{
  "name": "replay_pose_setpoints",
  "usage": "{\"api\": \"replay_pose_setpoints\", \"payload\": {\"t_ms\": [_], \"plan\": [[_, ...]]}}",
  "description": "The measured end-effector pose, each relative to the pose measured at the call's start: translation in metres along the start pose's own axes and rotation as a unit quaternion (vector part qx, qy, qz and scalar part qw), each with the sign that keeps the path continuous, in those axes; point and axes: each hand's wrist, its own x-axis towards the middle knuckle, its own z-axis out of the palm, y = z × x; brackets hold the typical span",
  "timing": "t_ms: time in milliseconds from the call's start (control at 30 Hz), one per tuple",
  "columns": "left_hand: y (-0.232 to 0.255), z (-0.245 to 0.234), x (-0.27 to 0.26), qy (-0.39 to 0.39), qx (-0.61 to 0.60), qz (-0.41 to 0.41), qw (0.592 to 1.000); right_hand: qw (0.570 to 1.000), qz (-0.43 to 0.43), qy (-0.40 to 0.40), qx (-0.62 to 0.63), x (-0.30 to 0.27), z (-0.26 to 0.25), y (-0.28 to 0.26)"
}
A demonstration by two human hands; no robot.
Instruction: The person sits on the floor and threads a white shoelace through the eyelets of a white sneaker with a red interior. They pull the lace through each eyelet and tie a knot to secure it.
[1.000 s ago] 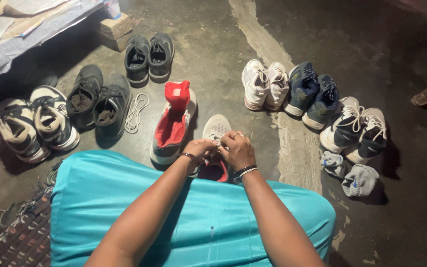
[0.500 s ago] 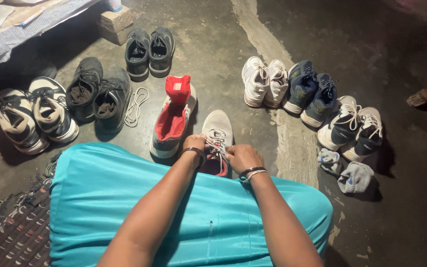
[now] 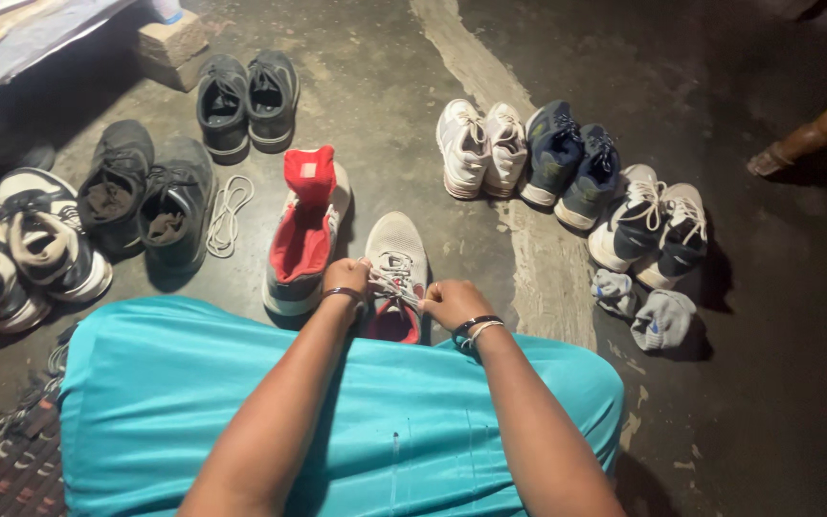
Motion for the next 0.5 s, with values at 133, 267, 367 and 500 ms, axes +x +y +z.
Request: {"api": "replay_pose_setpoints", "payload": {"t_ms": [133,267,367,500], "plan": [[0.035,-0.023,-0.043,-0.003,0.251,0.154,0.956,0.997,0.048,-0.015,-0.050,0.000,0.006,-0.009],[0.058,-0.040,-0.110,-0.116,0.416,0.185,0.883,0.985,0.069,-0.072,-0.142,-0.004,0.016,-0.026],[0.069,-0.035,-0.139,-0.119,0.522,0.132,0.834,0.975,0.090,-0.059,-0.195,-0.002,0.024,-0.036],[0.066,-0.024,-0.140,-0.065,0.526,0.139,0.837,0.968,0.061,-0.007,-0.243,-0.002,0.038,-0.040]]}}
